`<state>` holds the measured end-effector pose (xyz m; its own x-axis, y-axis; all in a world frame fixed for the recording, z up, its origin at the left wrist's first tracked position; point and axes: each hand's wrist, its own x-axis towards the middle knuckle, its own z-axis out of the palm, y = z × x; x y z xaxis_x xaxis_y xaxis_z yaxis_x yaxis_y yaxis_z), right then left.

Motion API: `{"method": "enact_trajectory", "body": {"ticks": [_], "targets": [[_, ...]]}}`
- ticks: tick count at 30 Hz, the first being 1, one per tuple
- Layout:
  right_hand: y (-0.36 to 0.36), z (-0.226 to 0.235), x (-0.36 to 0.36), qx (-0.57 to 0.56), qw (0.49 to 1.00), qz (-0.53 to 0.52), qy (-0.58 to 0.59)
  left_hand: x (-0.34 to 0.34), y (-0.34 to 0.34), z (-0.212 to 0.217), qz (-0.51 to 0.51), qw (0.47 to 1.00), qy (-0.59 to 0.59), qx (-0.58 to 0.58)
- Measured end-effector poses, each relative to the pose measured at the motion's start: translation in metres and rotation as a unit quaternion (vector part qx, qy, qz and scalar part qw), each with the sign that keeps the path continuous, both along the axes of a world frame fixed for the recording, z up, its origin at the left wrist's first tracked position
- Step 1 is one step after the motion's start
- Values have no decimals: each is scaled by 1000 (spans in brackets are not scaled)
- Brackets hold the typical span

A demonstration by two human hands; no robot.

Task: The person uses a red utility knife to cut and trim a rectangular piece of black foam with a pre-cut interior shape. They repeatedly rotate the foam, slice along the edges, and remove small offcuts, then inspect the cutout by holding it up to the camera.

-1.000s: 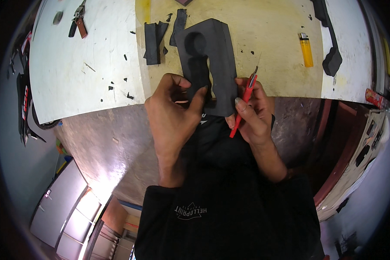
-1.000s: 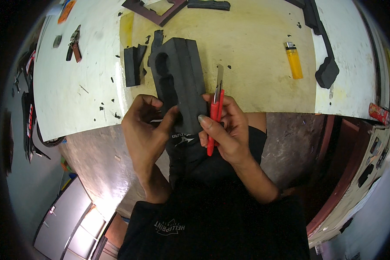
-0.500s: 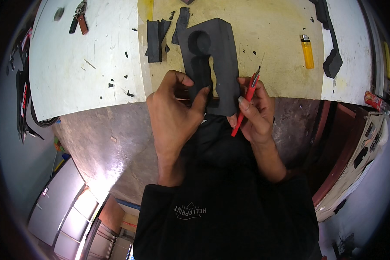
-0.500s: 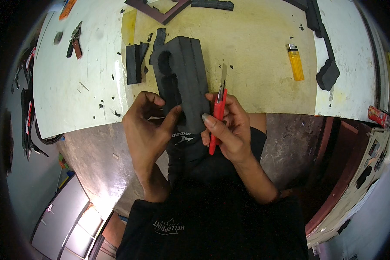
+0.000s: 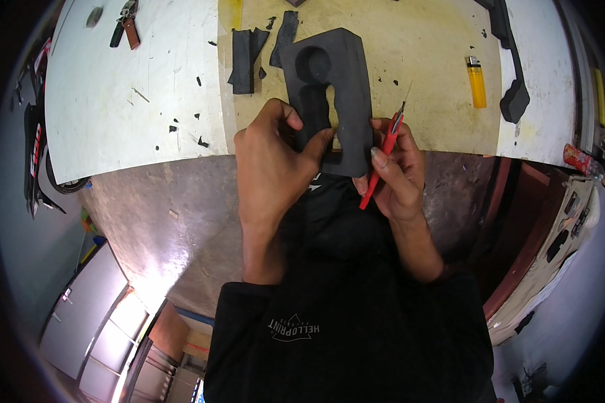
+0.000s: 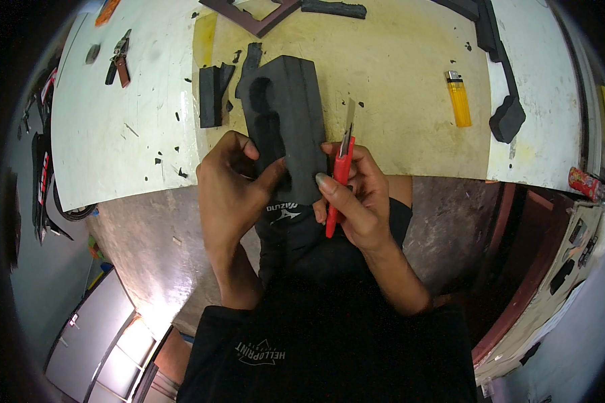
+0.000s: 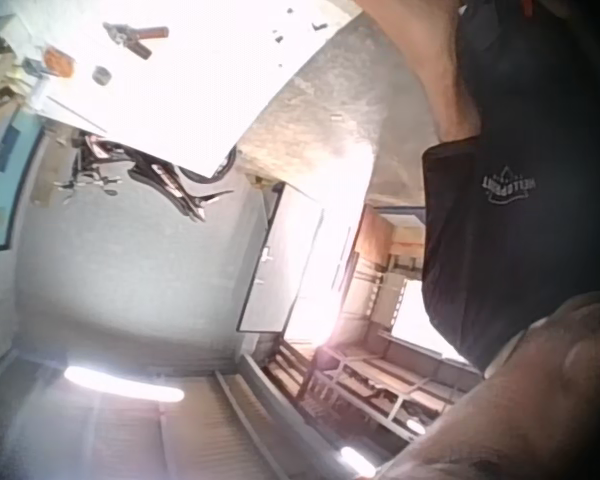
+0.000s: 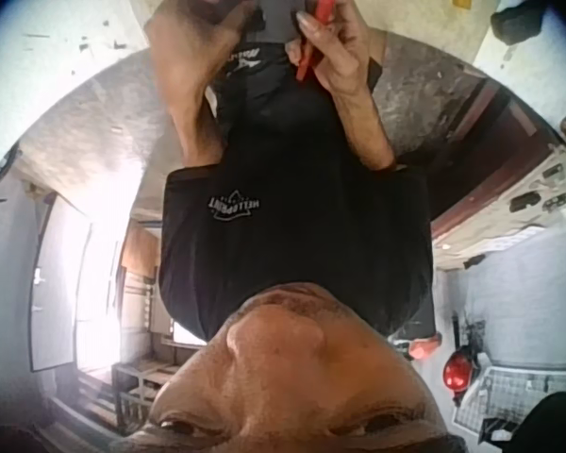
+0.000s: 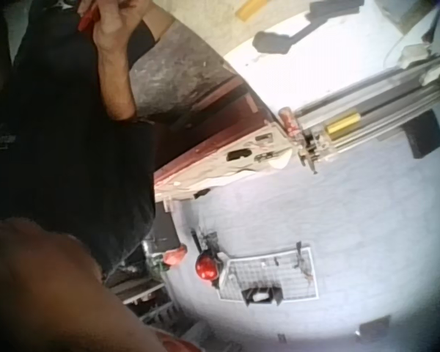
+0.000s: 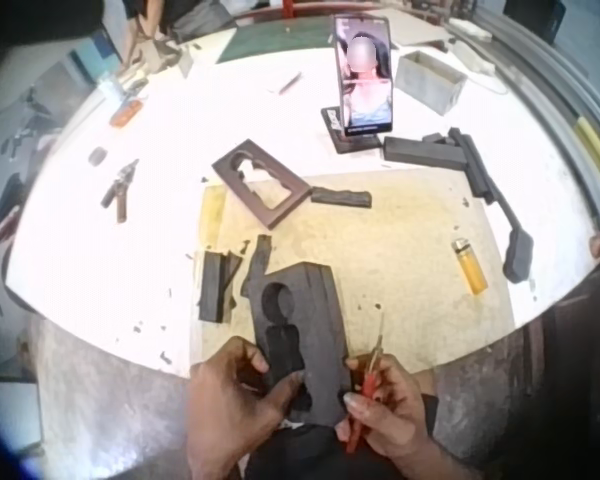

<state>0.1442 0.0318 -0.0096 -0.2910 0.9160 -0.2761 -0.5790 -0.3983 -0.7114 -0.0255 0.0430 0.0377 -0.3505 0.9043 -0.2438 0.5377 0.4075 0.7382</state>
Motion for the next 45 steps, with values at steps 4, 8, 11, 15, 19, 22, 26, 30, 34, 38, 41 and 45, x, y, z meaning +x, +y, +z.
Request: {"method": "enact_trajectory", "body": {"ticks": [4,8,11,15,19,22,26,30,34,38,41,45], "targets": [[3,4,3,23,992,3,-124,3,-1,-3,2,1000,-15,16],[8,19,-1,92,952,-5,-291,8,2,0,-14,1000,8,22],[11,27,-7,88,938,-10,-336,8,3,5,-21,1000,16,1],[13,29,-6,81,935,-3,-345,10,0,-5,-31,997,45,48],[10,19,-2,94,934,-23,-345,11,-2,2,-46,998,34,30],[7,15,9,85,948,-25,-305,11,-18,11,-14,995,-86,54],[6,10,18,77,982,-32,-169,15,-26,5,45,977,-126,168],[4,13,21,56,985,0,-163,17,-28,7,60,931,-334,133],[2,10,24,79,981,-8,-178,16,-32,9,33,927,-352,125],[2,20,28,126,947,-13,-295,20,-36,8,19,927,-326,183],[2,15,38,181,911,-2,-370,22,-38,11,22,926,-322,195],[-2,20,35,178,907,-19,-382,27,-40,12,29,929,-306,206]]}}
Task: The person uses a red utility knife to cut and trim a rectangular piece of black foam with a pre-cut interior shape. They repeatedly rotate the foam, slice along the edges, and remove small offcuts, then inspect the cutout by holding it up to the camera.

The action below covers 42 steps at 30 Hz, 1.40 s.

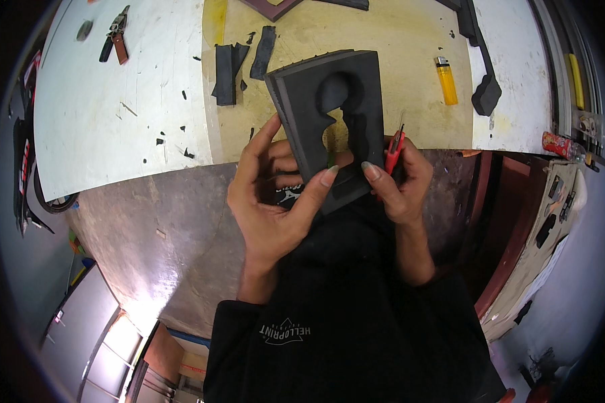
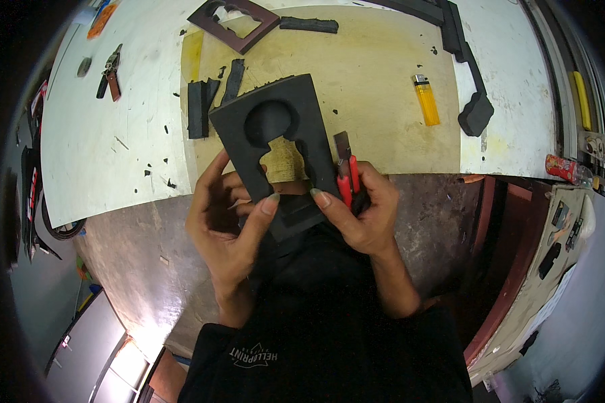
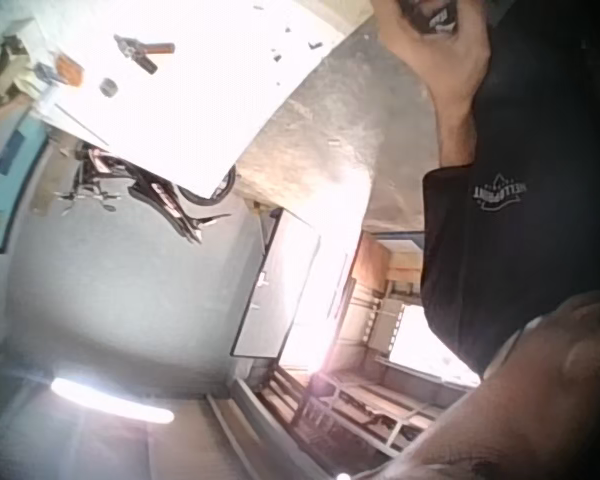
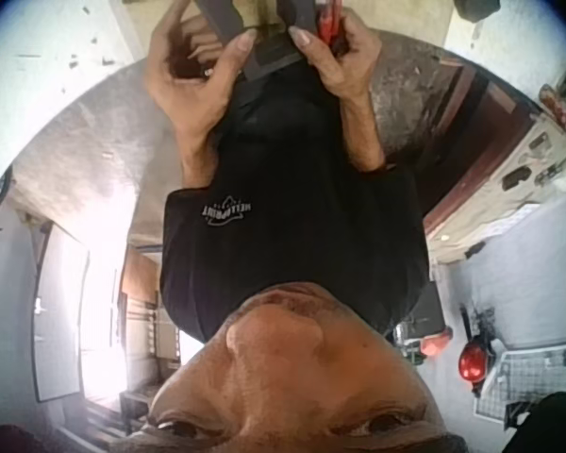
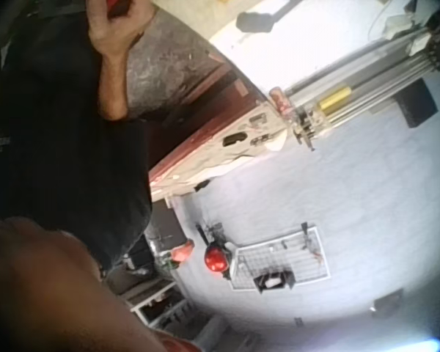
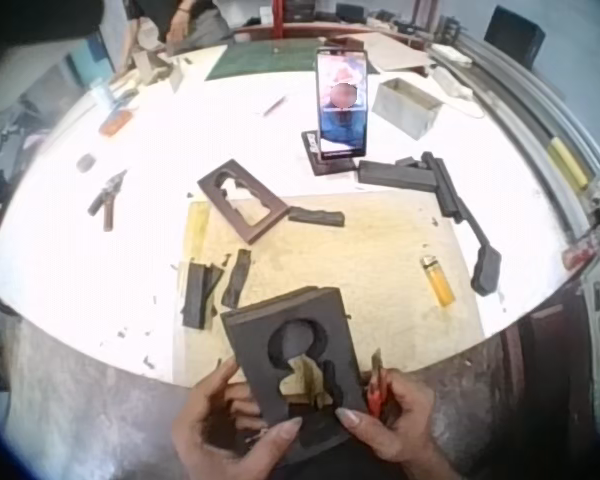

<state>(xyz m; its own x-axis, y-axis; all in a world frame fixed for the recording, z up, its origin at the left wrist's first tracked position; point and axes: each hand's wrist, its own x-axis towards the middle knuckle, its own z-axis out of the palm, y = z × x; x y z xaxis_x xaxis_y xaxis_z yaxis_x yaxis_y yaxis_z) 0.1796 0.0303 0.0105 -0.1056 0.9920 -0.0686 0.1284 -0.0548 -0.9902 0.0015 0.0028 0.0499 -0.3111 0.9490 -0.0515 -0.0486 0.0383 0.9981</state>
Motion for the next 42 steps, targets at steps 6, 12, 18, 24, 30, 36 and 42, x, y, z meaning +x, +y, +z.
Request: {"method": "enact_trajectory", "body": {"ticks": [6,12,18,24,30,36,42], "targets": [[-1,0,-2,-17,1000,-23,7,4,0,1,8,1000,20,8],[-1,3,-4,-27,999,-31,9,3,2,5,1,1000,29,-4],[-1,1,-6,-8,999,-38,15,2,2,3,-6,1000,29,-5],[1,3,-1,-45,997,-6,57,-1,2,1,0,1000,22,7],[8,-15,11,110,986,105,72,-8,2,4,26,999,-24,-9],[3,-20,11,136,987,64,51,-10,2,-2,8,996,-83,-10],[2,-21,12,145,986,64,41,-8,2,-3,1,996,-92,-10]]}}
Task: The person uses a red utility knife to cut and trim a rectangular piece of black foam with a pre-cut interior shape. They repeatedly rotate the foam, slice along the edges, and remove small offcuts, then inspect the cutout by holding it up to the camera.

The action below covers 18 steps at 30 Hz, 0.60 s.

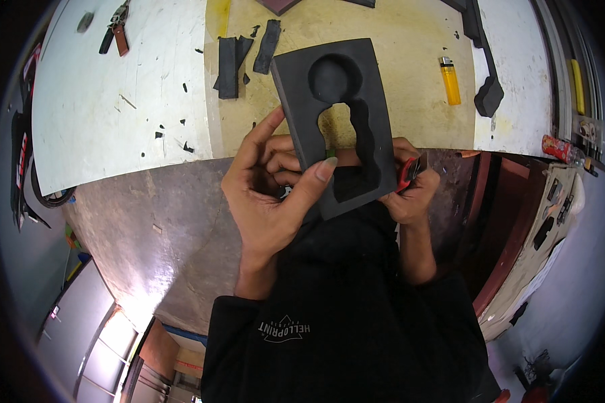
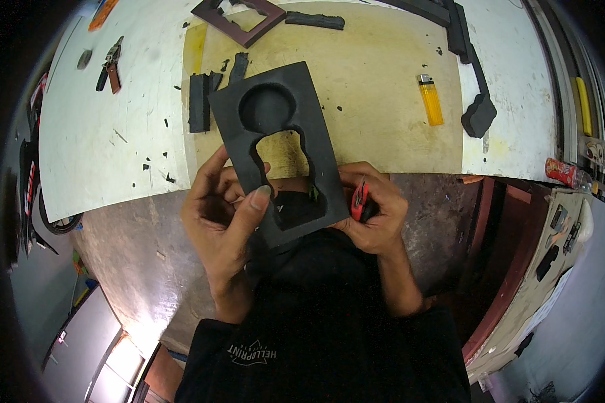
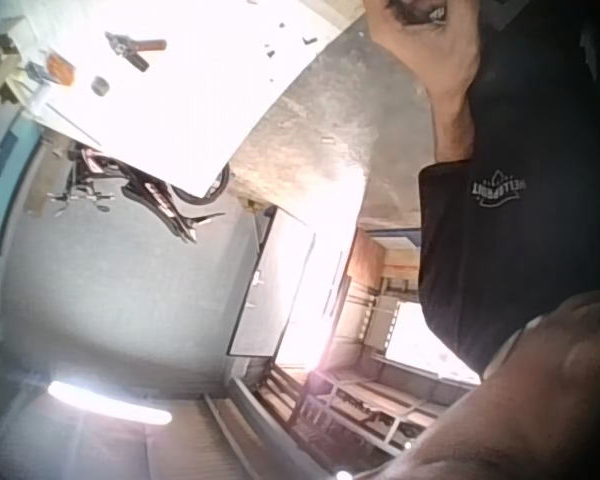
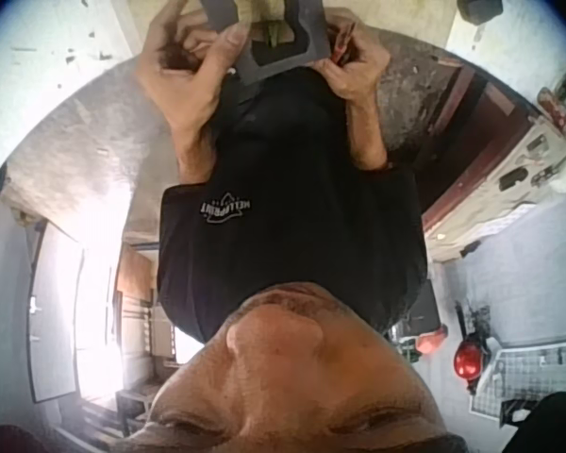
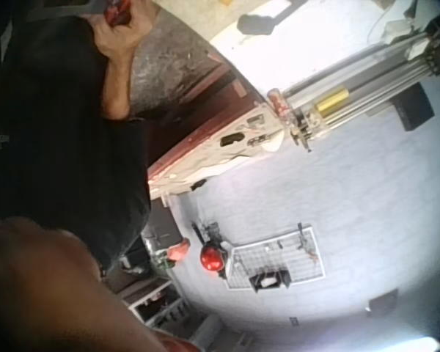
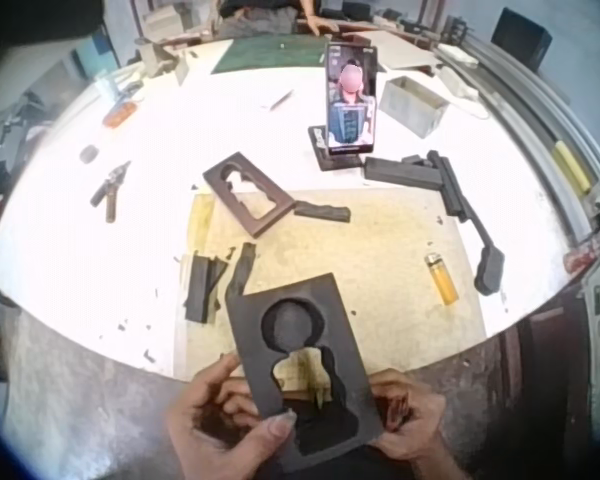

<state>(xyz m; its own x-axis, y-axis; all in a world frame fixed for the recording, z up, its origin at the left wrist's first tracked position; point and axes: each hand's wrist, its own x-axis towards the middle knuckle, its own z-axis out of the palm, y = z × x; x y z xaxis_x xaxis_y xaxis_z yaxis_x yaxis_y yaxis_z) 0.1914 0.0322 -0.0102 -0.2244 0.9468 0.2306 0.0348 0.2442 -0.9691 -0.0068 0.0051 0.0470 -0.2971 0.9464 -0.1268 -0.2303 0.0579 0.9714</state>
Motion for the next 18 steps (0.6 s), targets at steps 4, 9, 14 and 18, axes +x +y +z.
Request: {"method": "enact_trajectory", "body": {"ticks": [4,9,14,18], "targets": [[-1,-3,4,57,996,-11,-64,-2,2,1,-11,1000,-14,-14],[-3,4,2,107,991,-11,-74,-7,5,-14,-21,995,-99,12],[-19,15,-1,-13,999,-23,22,-9,7,-24,-33,985,-166,38],[-25,27,-17,-29,996,-74,44,-14,6,-37,-60,980,-184,55]]}}
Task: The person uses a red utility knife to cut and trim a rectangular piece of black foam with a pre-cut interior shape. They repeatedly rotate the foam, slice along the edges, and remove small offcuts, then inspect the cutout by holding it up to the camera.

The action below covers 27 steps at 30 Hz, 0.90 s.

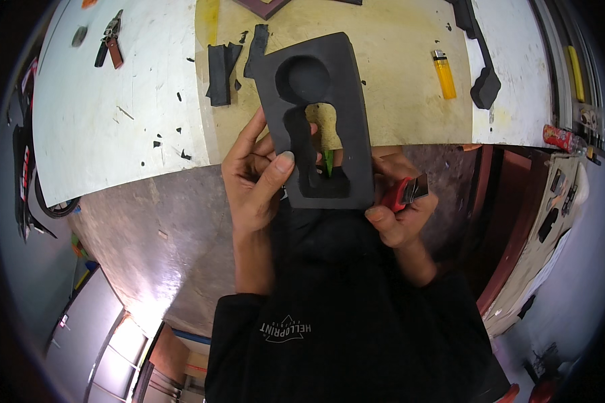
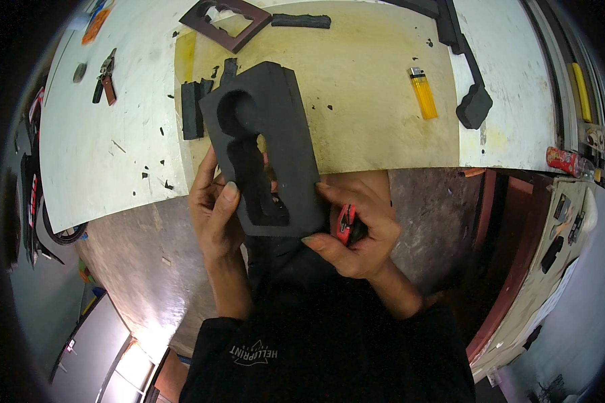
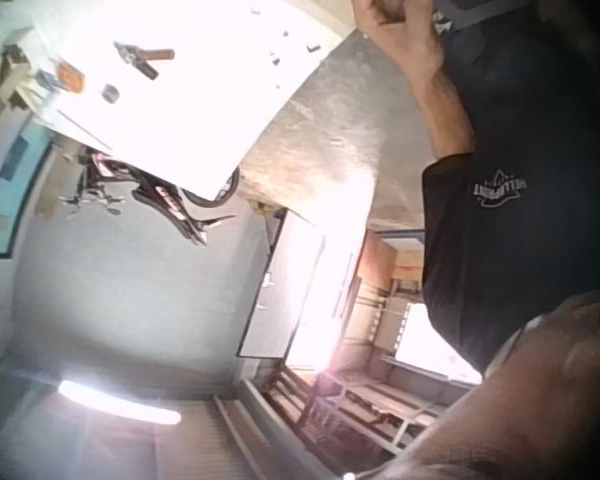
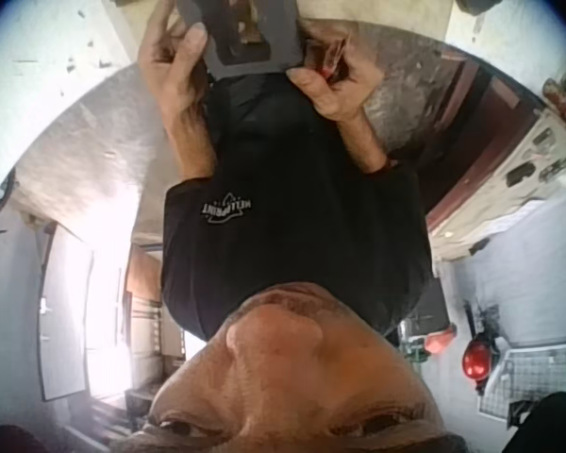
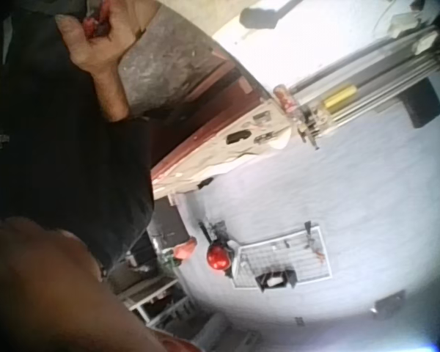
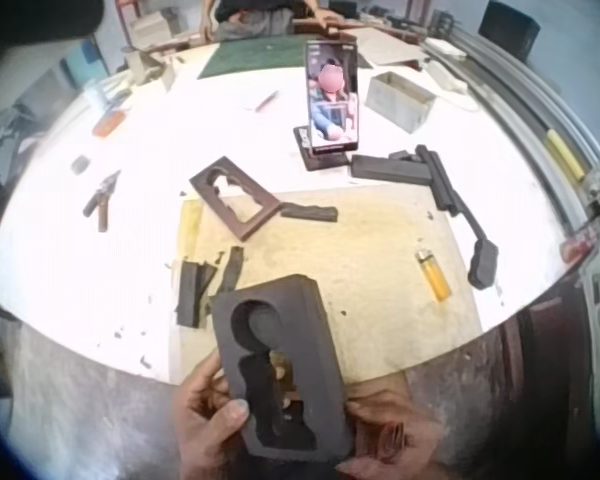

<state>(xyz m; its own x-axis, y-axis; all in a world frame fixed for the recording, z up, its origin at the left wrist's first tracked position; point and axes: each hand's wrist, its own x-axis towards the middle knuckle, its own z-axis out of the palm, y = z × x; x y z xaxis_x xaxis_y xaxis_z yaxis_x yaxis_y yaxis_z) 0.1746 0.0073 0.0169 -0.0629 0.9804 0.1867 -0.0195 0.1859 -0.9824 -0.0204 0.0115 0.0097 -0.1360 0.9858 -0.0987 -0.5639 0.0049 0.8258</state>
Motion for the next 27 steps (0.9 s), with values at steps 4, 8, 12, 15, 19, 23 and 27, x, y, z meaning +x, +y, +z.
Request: {"method": "enact_trajectory", "body": {"ticks": [4,8,12,15,19,23,27], "targets": [[0,3,-1,6,1000,9,-13,0,-1,-1,-3,1000,-13,3],[0,4,-2,2,1000,13,-20,0,-1,1,-4,1000,-12,3],[0,5,0,-11,1000,12,-25,-1,-1,2,-6,1000,3,5],[-1,4,1,-10,999,12,-31,1,-2,-1,-3,1000,-7,11],[-3,3,3,-17,999,19,-39,0,-3,-3,-7,1000,-17,20],[-2,6,0,-20,999,11,-31,-2,-5,-7,-4,1000,-25,9],[-2,5,-1,-2,999,15,-47,-2,-6,-6,-9,1000,-27,3]]}}
